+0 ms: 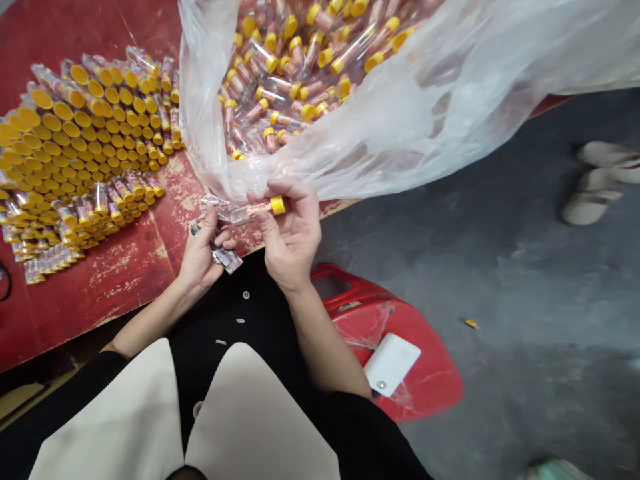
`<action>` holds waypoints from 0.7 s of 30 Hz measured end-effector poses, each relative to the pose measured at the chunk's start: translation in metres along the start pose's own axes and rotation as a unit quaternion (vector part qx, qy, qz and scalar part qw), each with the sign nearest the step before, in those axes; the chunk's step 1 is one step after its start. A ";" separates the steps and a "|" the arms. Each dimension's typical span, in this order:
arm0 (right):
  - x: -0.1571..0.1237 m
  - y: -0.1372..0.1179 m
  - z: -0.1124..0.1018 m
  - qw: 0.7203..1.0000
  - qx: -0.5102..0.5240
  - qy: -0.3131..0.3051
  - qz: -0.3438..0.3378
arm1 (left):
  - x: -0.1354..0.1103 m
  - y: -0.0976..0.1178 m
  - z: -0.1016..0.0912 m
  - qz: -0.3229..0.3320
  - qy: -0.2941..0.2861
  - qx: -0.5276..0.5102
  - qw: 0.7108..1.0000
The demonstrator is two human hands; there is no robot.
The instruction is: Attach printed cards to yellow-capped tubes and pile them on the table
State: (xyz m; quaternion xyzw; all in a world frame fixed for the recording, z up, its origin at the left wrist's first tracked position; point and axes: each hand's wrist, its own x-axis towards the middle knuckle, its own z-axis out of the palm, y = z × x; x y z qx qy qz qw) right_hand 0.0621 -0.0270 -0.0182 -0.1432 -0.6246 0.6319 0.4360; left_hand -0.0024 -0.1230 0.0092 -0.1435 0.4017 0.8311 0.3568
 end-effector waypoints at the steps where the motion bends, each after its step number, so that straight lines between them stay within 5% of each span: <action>1: -0.003 0.003 0.002 0.999 -0.021 0.023 -0.035 | -0.002 0.000 0.002 -0.014 0.000 -0.006 1.000; 6: -0.020 0.011 -0.006 0.965 -0.166 0.096 -0.178 | -0.008 0.003 0.006 -0.064 0.006 -0.003 0.998; 10: -0.034 0.002 -0.016 0.945 -0.234 0.017 -0.230 | -0.008 0.003 0.003 -0.035 -0.004 0.015 0.999; 18: -0.035 -0.007 -0.024 0.948 -0.225 -0.149 -0.170 | -0.007 0.008 -0.002 -0.058 -0.052 0.042 0.996; 21: -0.040 -0.005 -0.021 0.957 -0.198 -0.147 -0.152 | -0.010 0.011 -0.001 -0.070 -0.049 0.058 0.995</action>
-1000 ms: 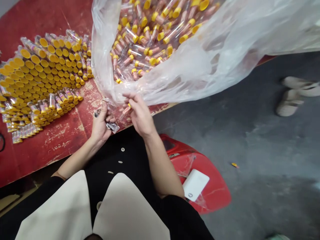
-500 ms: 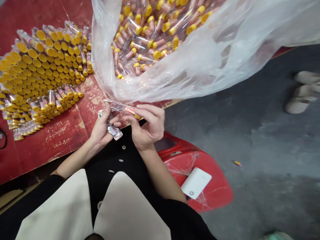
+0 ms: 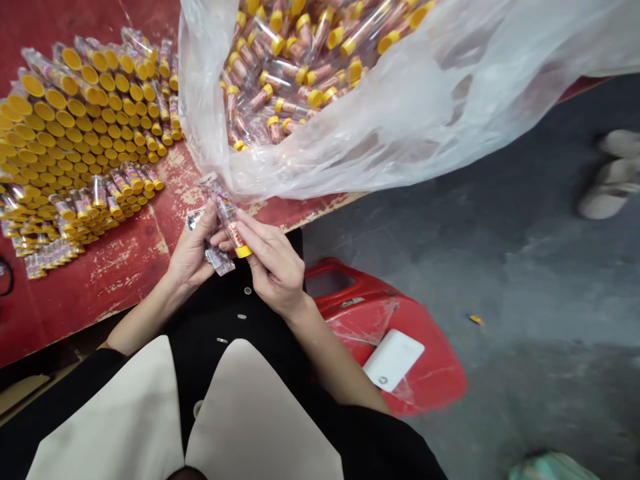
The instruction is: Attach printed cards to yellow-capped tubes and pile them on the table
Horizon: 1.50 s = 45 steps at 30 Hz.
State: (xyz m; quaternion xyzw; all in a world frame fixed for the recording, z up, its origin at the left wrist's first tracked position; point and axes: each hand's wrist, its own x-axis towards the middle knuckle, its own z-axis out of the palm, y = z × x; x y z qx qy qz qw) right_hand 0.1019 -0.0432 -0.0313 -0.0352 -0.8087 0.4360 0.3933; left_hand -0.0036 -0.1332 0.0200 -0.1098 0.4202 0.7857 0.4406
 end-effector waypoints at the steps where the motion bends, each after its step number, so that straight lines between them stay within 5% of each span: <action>1: -0.001 -0.001 0.003 1.000 0.010 0.020 0.016 | -0.001 0.000 0.000 -0.001 -0.003 0.004 1.000; 6: -0.004 -0.008 0.019 0.990 0.057 0.094 0.083 | -0.010 -0.005 0.001 0.008 -0.037 0.039 0.999; 15: 0.010 -0.014 0.022 0.977 -0.010 0.183 0.107 | -0.017 -0.014 0.002 0.058 -0.001 0.076 0.995; 22: 0.020 -0.014 0.019 0.988 -0.035 0.142 0.057 | -0.017 -0.013 -0.002 0.090 -0.002 0.094 0.991; 26: 0.019 -0.010 0.021 0.977 -0.045 0.195 0.074 | -0.017 -0.014 -0.001 0.099 0.003 0.095 0.990; 36: 0.002 -0.004 0.017 0.987 -0.032 0.156 -0.029 | -0.009 -0.001 -0.007 0.218 0.100 0.098 0.966; 38: 0.002 -0.008 0.019 0.986 -0.007 0.165 -0.009 | -0.009 -0.003 -0.007 0.228 0.113 0.106 0.961; 43: 0.005 -0.026 0.025 0.973 0.103 0.125 0.167 | -0.009 -0.004 -0.008 0.268 0.145 0.133 0.943; 45: 0.008 -0.029 0.025 0.972 0.120 0.111 0.168 | -0.009 -0.003 -0.010 0.290 0.148 0.137 0.936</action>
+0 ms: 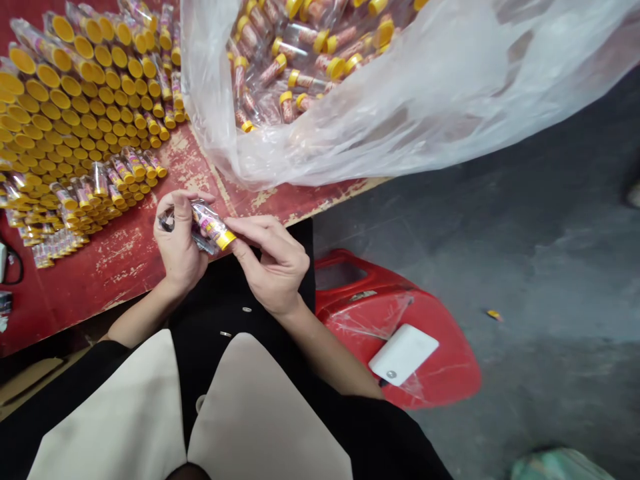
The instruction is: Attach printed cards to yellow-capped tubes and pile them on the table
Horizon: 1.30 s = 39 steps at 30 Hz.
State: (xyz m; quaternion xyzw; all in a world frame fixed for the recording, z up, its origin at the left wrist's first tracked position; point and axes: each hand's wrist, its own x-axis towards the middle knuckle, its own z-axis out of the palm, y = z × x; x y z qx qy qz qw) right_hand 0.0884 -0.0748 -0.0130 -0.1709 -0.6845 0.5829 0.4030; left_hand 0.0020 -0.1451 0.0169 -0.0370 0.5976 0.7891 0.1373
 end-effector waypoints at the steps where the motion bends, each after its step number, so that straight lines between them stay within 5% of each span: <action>1: 0.001 -0.001 0.000 1.000 -0.006 -0.001 -0.014 | 0.000 0.000 -0.001 0.009 -0.002 -0.002 1.000; 11: 0.008 0.002 -0.003 0.988 -0.096 0.036 -0.112 | 0.002 -0.005 -0.008 0.035 -0.128 -0.028 0.991; 17: 0.007 0.006 -0.006 0.970 -0.130 0.050 -0.200 | 0.003 -0.001 -0.007 0.017 -0.092 -0.019 0.995; 25: 0.008 -0.005 -0.007 0.984 -0.099 -0.019 -0.148 | -0.003 -0.005 -0.002 -0.077 -0.068 -0.028 0.994; 33: 0.001 0.016 -0.005 0.982 -0.120 0.047 -0.135 | -0.005 -0.011 -0.008 0.000 -0.109 -0.012 0.994; 39: -0.005 0.000 -0.015 0.989 -0.072 0.051 -0.120 | 0.016 -0.008 -0.022 0.049 -0.040 0.062 0.996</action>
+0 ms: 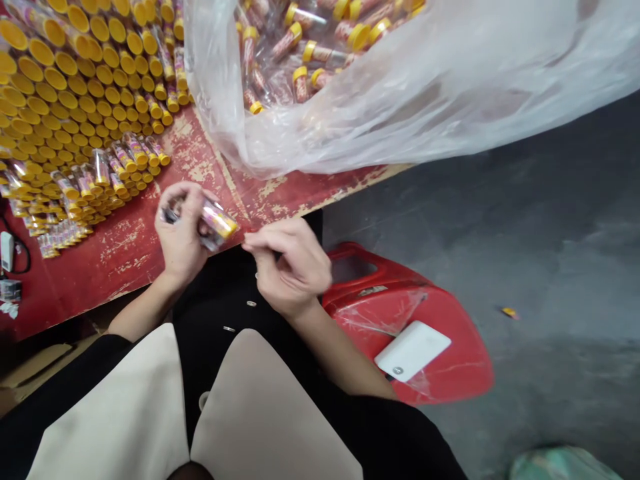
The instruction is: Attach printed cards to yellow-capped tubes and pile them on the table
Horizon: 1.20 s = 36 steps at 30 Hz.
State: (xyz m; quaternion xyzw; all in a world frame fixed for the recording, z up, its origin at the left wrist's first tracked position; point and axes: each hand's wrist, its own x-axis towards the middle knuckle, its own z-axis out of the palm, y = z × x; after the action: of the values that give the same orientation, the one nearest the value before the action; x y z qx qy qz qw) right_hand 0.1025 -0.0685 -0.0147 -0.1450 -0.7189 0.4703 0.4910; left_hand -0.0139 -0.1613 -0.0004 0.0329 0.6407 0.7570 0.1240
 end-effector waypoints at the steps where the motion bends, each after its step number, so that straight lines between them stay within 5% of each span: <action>1: -0.001 -0.003 -0.002 0.999 0.019 0.007 0.036 | 0.003 0.000 -0.003 0.013 0.016 0.005 1.000; 4: -0.004 -0.005 0.001 0.982 0.076 -0.062 0.160 | 0.004 -0.001 -0.006 0.030 0.005 0.013 0.999; 7: -0.005 0.003 0.013 0.963 0.108 -0.126 0.213 | -0.003 -0.004 -0.003 0.023 -0.037 -0.007 0.999; 12: 0.001 0.011 0.023 0.970 0.110 -0.097 0.196 | -0.005 -0.011 -0.001 0.017 -0.010 -0.073 0.997; 16: 0.001 0.007 0.022 0.967 0.125 -0.127 0.182 | -0.006 -0.010 0.000 -0.044 -0.009 -0.096 0.994; 20: -0.002 0.003 0.023 0.980 0.080 -0.093 0.157 | -0.006 -0.010 0.002 -0.095 -0.033 -0.089 0.991; 26: 0.005 -0.001 0.017 0.987 0.003 -0.119 0.113 | -0.003 -0.013 -0.003 -0.048 0.023 -0.043 0.998; 31: 0.005 0.006 0.012 0.994 -0.051 -0.095 0.010 | -0.003 -0.013 -0.004 -0.050 -0.008 -0.030 0.998; 36: -0.003 0.013 0.014 0.983 0.030 -0.110 0.145 | 0.000 -0.013 -0.002 -0.044 -0.007 -0.069 0.997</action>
State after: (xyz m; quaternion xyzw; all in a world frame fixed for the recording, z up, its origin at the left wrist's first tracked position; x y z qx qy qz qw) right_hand 0.0887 -0.0713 -0.0287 -0.1803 -0.7251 0.5713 0.3397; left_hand -0.0125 -0.1617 -0.0138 0.0015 0.5869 0.7930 0.1633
